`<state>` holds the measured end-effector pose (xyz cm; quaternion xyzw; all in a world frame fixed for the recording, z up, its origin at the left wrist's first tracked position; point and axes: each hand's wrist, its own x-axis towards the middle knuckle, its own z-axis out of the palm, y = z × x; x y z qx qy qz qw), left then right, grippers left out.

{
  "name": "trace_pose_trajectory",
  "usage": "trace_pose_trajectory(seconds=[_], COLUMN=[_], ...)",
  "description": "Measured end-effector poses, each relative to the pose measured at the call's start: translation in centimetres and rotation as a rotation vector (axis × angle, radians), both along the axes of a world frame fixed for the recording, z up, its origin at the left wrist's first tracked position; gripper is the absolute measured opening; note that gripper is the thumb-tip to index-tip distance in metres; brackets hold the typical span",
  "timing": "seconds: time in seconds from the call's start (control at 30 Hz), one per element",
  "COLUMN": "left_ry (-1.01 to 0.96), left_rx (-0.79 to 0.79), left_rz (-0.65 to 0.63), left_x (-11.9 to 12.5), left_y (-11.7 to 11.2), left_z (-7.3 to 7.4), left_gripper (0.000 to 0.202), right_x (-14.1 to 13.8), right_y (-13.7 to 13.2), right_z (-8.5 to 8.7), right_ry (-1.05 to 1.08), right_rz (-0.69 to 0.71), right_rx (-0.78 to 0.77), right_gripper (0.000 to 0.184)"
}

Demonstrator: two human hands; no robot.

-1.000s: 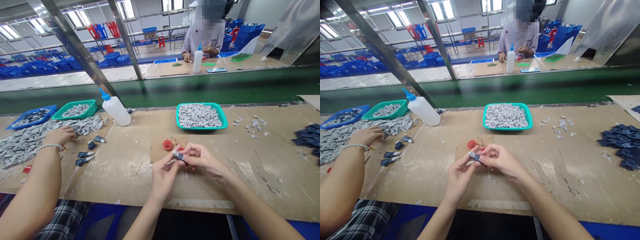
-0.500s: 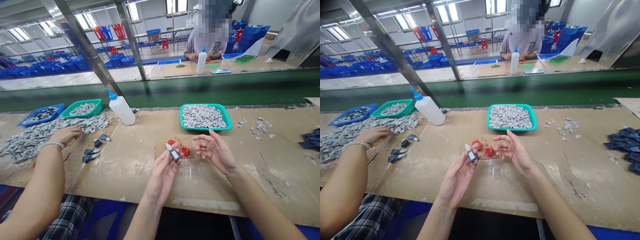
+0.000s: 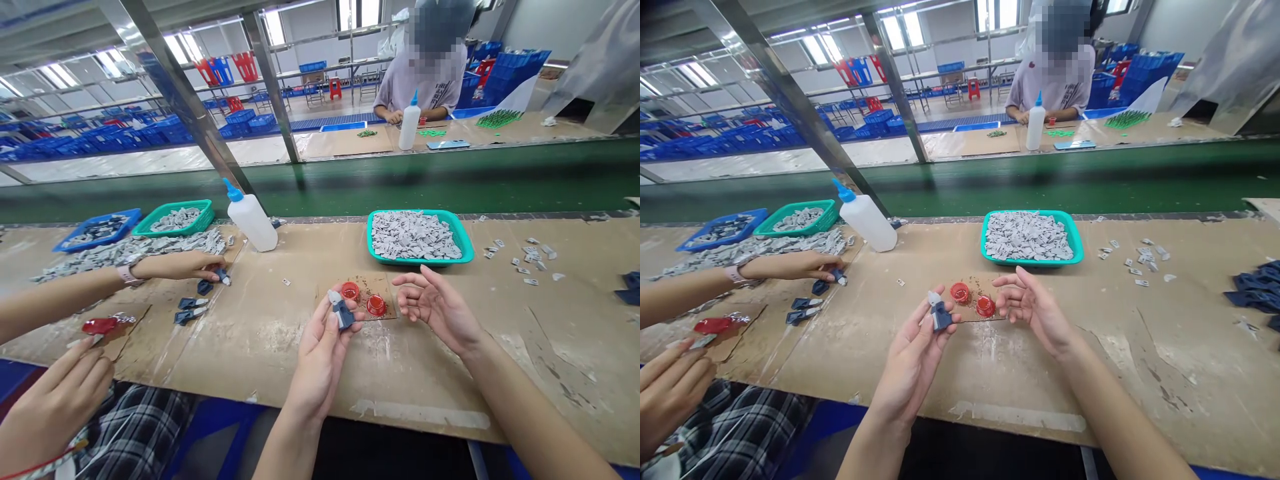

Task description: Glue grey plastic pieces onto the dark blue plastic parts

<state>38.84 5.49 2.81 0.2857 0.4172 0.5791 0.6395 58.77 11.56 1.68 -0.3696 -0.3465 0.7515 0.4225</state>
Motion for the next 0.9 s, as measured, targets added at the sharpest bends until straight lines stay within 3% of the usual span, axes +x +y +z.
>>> trace_pose_trajectory(seconds=[0.13, 0.23, 0.33, 0.4, 0.57, 0.7, 0.9], left_ry=[0.364, 0.967, 1.599, 1.838, 1.998, 2.092, 2.102], left_rx=[0.134, 0.193, 0.210, 0.190, 0.108, 0.010, -0.049], left_rz=[0.164, 0.276, 0.211, 0.197, 0.211, 0.222, 0.269], left_x=[-3.6, -8.1, -12.4, -14.4, -16.8, -18.5, -20.5], left_y=[1.2, 2.9, 4.9, 6.2, 7.7, 7.5, 6.7], left_z=[-1.7, -3.4, -4.5, -4.7, -3.7, -3.0, -2.7], left_gripper=[0.041, 0.042, 0.052, 0.057, 0.065, 0.075, 0.069], right_x=[0.1, 0.2, 0.3, 0.4, 0.7, 0.6, 0.5], right_y=[0.2, 0.4, 0.6, 0.7, 0.9, 0.8, 0.6], right_z=[0.0, -0.3, -0.7, -1.0, -1.3, -1.4, -1.4], right_ry=[-0.090, -0.262, -0.458, -0.535, -0.566, -0.575, -0.566], right_rz=[-0.037, -0.080, -0.137, -0.167, -0.180, -0.171, -0.151], right_rx=[0.024, 0.102, 0.214, 0.271, 0.285, 0.279, 0.290], right_gripper=[0.045, 0.045, 0.043, 0.042, 0.042, 0.043, 0.044])
